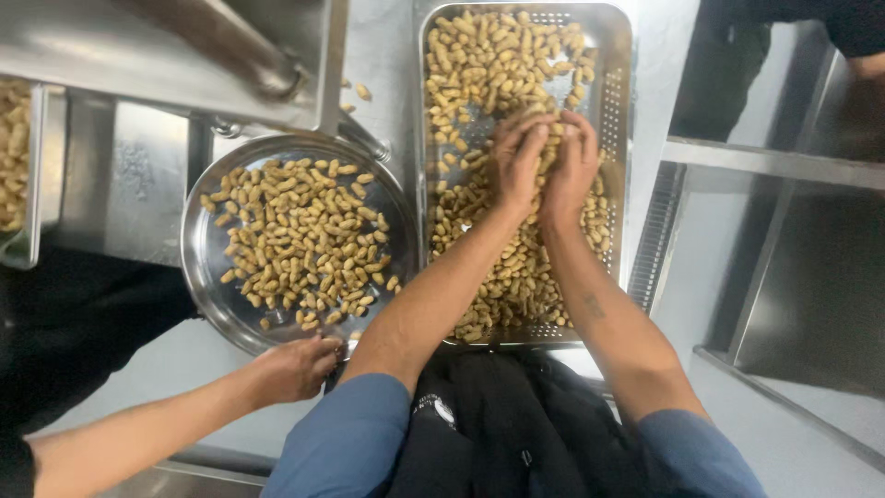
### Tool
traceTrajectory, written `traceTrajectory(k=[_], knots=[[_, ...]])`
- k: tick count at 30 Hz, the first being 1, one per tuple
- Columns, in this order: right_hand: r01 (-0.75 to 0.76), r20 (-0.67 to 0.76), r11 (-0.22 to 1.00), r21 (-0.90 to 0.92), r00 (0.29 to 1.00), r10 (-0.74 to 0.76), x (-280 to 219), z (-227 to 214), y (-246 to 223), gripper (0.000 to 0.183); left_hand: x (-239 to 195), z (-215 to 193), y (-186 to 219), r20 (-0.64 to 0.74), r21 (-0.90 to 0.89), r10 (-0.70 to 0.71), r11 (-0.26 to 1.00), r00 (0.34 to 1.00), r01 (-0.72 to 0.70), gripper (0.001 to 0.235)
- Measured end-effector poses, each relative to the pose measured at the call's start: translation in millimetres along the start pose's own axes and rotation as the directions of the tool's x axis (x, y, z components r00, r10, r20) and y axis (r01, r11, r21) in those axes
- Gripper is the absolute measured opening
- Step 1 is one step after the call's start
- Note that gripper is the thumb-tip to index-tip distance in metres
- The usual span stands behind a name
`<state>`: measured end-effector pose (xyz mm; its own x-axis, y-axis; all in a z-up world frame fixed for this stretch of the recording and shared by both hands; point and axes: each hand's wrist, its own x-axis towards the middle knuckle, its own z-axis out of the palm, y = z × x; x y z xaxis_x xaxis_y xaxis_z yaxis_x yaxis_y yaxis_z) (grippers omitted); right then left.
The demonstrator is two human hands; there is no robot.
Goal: The person sorts peanuts by hand, transferring them from a large rectangular tray into a round metal bowl. They repeatedly scoop handfuls of peanuts and place them into the bowl, occasionally spreading them out.
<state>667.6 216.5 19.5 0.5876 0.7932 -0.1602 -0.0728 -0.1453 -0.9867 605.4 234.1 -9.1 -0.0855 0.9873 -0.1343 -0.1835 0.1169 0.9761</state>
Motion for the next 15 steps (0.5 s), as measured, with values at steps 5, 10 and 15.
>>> traceTrajectory(k=[5, 10, 15], knots=[[0.157, 0.035, 0.988, 0.001, 0.987, -0.156, -34.9, -3.0, -21.0, 0.029, -28.7, -19.8, 39.6, -0.021, 0.022, 0.078, 0.997, 0.997, -0.078, 0.024], [0.165, 0.118, 0.986, 0.025, 0.979, -0.167, -79.0, 19.8, -32.9, 0.027, -57.7, -63.0, 76.6, -0.117, 0.019, 0.093, 0.996, 0.989, -0.092, 0.021], [0.159, 0.287, 0.987, 0.036, 0.944, -0.163, -127.9, 60.9, -32.0, 0.025, -80.3, -128.9, 91.4, -0.257, 0.013, 0.116, 0.993, 0.959, -0.117, 0.016]])
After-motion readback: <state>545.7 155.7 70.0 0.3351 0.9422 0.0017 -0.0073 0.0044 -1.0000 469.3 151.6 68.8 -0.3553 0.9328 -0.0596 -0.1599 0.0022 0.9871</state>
